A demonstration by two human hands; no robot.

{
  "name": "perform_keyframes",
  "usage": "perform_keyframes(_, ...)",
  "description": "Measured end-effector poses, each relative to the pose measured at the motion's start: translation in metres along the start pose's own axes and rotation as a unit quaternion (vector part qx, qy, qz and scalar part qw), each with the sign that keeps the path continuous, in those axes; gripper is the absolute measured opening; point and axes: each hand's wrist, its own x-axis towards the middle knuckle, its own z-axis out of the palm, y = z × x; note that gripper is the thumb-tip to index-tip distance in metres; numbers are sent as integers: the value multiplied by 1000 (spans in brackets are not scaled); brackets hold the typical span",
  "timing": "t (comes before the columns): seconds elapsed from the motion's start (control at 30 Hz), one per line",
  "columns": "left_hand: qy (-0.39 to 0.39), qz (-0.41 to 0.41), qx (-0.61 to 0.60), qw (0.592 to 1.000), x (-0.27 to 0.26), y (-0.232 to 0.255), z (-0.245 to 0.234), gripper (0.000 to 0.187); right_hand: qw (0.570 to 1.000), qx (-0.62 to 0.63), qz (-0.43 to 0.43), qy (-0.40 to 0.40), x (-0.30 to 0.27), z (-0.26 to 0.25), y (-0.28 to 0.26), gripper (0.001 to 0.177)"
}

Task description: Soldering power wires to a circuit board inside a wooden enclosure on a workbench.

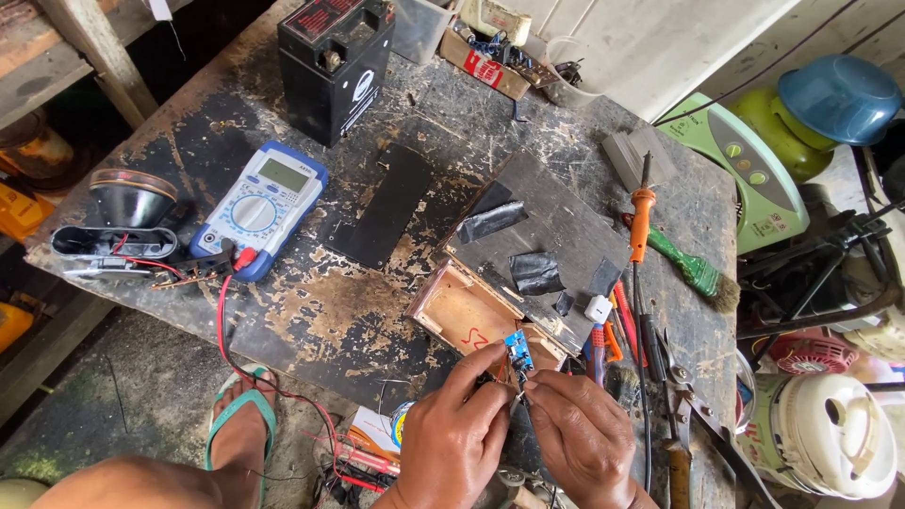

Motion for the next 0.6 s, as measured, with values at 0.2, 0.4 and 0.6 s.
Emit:
perform_keyframes(0.2,8,-7,1,1000,1,2,-1,15,1000,8,7,1,-2,0,2,7)
perform_keyframes(0.4,13,0,8,1000,1,1,0,14,1000,9,0,0,0,-1,2,9)
perform_keyframes(0.6,3,-3,6,1000,-2,-1,1,14,1000,1,-29,0,5,-3,0,9)
